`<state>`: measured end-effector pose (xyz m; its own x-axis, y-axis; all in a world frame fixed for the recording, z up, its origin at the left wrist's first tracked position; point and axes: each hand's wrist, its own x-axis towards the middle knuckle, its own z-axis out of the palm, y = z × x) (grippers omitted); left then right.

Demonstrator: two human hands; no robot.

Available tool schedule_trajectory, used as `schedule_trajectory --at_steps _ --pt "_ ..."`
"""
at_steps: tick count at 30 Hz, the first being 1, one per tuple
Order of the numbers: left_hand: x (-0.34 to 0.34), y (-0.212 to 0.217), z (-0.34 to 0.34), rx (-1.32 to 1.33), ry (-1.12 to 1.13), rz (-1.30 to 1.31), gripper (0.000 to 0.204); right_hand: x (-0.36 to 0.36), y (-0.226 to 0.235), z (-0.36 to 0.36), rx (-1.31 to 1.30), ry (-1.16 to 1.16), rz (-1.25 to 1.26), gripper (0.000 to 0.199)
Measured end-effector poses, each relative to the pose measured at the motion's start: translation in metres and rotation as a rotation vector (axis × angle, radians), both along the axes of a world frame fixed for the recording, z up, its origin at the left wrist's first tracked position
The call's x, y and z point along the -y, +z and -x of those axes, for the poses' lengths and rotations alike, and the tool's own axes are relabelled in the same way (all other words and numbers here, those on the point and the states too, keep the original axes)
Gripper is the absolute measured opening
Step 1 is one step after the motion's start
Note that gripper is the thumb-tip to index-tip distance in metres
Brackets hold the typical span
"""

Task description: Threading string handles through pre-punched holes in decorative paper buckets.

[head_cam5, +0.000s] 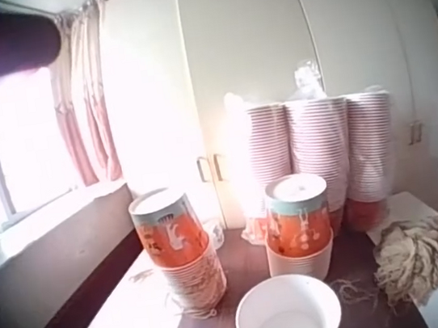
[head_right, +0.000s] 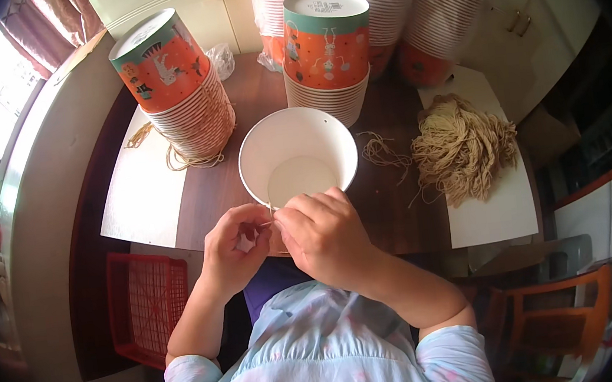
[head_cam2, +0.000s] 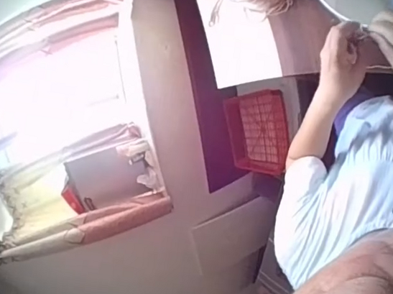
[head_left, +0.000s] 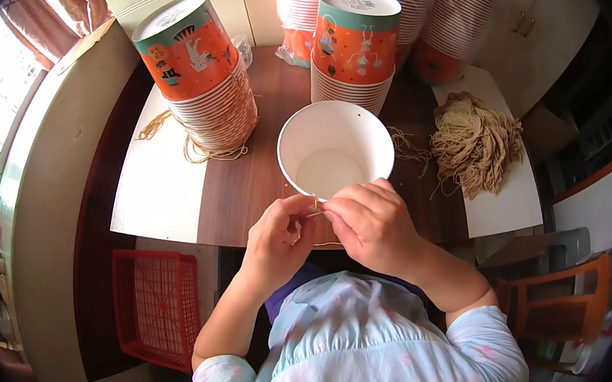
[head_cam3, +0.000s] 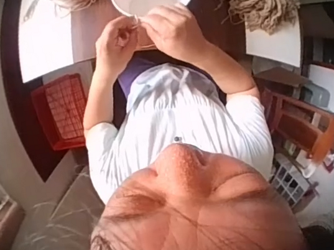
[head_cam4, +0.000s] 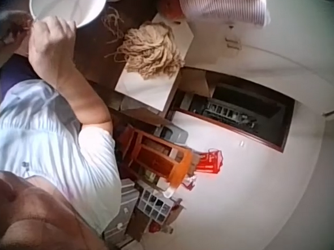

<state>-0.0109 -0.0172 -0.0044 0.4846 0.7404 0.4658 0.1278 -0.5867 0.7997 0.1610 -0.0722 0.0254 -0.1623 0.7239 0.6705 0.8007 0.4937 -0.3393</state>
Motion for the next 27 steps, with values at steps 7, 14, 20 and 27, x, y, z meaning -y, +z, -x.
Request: schedule_trajectory --at_steps 7,14,20,27 --pt "0.001 -0.006 -0.006 -0.216 0.156 -0.378 0.041 0.014 -0.026 0.016 -0.076 -0.121 0.053 0.021" --pt "0.0 -0.017 -0.006 -0.098 0.309 -0.675 0.03 0.006 -0.05 0.02 -0.182 -0.138 -0.079 0.025" --pt "0.014 -0.021 -0.016 0.169 0.31 0.261 0.021 0.003 -0.057 0.019 -0.065 -0.211 -0.14 0.026" --pt "0.005 -0.032 -0.02 0.541 0.135 0.665 0.022 -0.013 -0.079 0.026 -0.162 -0.194 -0.039 0.031"
